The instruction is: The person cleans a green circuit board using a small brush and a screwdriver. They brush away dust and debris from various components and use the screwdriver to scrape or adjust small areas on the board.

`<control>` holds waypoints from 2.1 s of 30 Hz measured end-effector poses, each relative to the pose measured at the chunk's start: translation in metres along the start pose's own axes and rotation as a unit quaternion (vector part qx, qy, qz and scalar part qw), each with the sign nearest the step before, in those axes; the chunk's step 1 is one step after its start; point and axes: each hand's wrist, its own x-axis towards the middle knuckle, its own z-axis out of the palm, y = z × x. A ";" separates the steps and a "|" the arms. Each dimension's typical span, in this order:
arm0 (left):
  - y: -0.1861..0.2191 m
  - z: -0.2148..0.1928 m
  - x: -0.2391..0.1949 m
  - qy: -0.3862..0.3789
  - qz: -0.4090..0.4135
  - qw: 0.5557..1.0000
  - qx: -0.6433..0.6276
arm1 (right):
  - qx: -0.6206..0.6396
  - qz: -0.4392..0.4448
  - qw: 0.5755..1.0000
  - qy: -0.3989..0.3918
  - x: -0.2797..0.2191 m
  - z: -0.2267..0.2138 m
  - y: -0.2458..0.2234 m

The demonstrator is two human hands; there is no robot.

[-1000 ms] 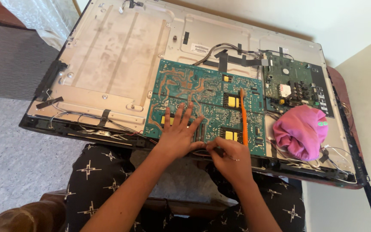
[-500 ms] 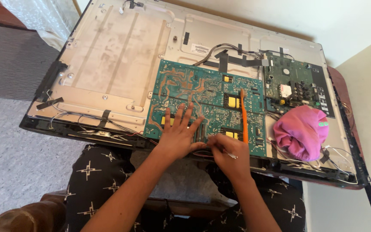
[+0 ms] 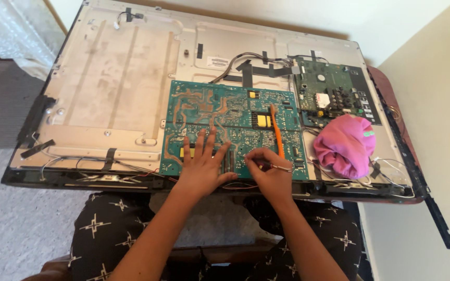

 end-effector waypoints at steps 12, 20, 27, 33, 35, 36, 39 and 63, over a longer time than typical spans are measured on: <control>0.000 -0.003 0.000 -0.022 0.002 1.000 0.009 | -0.038 -0.008 0.998 -0.043 0.006 -0.005 -0.004; 0.000 -0.005 0.000 -0.023 0.001 1.000 0.004 | -0.060 -0.028 0.995 -0.077 0.011 -0.016 -0.001; 0.003 -0.008 -0.001 -0.026 -0.003 0.999 0.020 | -0.098 -0.091 0.988 -0.072 0.016 -0.001 -0.007; 0.001 -0.006 0.001 -0.042 0.000 0.999 0.003 | -0.129 -0.049 0.987 -0.079 0.014 -0.014 -0.008; 0.003 -0.007 0.002 -0.038 -0.003 0.999 0.006 | -0.047 -0.047 0.994 -0.086 0.017 -0.005 -0.005; 0.003 -0.009 0.001 -0.035 -0.004 0.999 0.010 | -0.005 -0.048 0.995 -0.088 0.019 0.000 -0.005; 0.004 -0.011 0.000 -0.049 -0.014 0.999 0.013 | -0.066 -0.047 0.993 -0.090 0.020 -0.001 -0.003; 0.000 -0.003 -0.001 -0.001 0.008 1.000 -0.003 | -0.137 -0.166 0.977 -0.003 0.007 -0.005 -0.014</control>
